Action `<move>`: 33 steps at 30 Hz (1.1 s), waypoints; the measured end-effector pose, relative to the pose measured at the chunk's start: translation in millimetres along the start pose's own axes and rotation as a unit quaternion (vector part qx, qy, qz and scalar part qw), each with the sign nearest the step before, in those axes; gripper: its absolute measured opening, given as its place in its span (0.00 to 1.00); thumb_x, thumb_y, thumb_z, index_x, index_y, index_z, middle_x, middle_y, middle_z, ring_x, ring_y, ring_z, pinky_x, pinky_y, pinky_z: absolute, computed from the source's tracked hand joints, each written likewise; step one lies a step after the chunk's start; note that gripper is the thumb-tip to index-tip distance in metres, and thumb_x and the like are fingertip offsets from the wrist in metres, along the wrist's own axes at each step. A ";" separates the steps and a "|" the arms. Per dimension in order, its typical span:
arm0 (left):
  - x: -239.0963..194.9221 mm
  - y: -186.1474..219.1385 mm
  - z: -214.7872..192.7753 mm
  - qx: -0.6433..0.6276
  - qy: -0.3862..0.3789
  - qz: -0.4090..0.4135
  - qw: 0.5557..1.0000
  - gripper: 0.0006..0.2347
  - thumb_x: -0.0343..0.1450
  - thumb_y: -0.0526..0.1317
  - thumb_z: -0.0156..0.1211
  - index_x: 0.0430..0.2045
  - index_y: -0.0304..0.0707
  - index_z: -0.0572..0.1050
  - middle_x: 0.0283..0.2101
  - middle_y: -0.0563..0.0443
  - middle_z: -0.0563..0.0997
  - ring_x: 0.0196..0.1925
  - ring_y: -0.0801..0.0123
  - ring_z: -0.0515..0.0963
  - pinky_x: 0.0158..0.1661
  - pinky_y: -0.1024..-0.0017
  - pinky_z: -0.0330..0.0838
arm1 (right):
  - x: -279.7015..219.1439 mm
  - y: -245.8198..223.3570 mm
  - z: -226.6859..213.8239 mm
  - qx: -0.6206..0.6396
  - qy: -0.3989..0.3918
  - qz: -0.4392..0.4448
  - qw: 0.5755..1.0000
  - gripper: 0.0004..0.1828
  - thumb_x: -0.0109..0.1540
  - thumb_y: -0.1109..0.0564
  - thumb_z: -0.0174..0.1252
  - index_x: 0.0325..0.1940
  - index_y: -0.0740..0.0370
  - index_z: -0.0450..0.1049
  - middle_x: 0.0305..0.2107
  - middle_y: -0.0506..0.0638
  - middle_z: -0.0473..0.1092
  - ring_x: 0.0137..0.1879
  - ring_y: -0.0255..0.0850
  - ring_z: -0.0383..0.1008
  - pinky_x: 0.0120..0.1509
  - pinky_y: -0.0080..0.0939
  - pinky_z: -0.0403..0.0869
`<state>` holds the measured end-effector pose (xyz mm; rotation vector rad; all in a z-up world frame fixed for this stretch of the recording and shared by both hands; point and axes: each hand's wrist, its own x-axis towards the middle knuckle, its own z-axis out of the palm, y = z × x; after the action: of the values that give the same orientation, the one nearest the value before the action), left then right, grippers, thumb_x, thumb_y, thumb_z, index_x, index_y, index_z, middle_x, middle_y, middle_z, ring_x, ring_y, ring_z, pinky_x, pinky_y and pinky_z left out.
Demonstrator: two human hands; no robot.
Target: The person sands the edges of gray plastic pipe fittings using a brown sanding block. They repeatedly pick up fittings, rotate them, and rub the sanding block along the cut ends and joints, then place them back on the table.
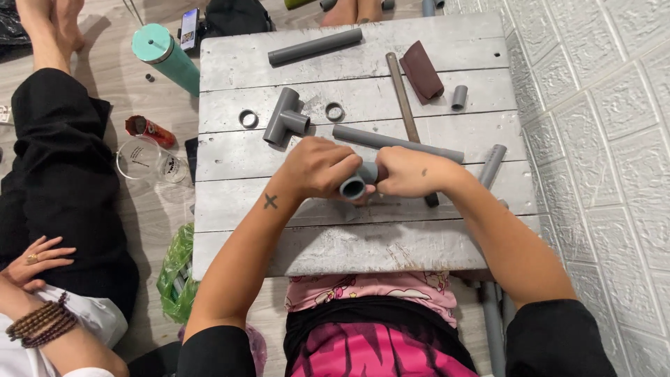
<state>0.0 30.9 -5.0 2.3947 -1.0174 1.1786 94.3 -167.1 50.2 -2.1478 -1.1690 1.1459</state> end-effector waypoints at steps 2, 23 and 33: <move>-10.1 5.2 6.7 0.009 0.015 -0.071 0.997 0.23 0.72 0.64 0.58 0.25 0.44 0.69 0.18 0.56 0.66 0.14 0.65 0.71 0.21 0.72 0.71 | 1.2 -13.6 1.9 -0.032 0.014 0.051 0.998 0.17 0.56 0.60 0.57 0.11 0.61 0.69 0.06 0.51 0.64 0.16 0.38 0.61 0.24 0.37 0.65; 36.7 18.5 -17.4 -0.159 0.033 -0.432 0.887 0.23 0.75 0.49 0.61 0.59 0.39 0.62 0.35 0.37 0.83 0.33 0.46 0.82 0.39 0.58 0.72 | 22.1 11.4 22.7 -0.310 0.289 0.039 0.905 0.14 0.58 0.49 0.59 0.23 0.59 0.78 0.13 0.54 0.71 0.26 0.55 0.80 0.33 0.52 0.77; 15.4 -2.3 1.8 0.294 -0.034 0.035 0.955 0.09 0.71 0.33 0.50 0.38 0.36 0.78 0.38 0.45 0.79 0.53 0.53 0.81 0.62 0.53 0.70 | 10.7 -0.6 -11.3 -0.089 0.090 -0.043 0.991 0.20 0.56 0.60 0.54 0.08 0.62 0.63 0.04 0.52 0.59 0.13 0.45 0.60 0.21 0.47 0.63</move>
<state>9.0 24.4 6.0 2.8777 -0.8610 1.6183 106.6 -157.7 52.1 -2.2547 -1.3088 0.8180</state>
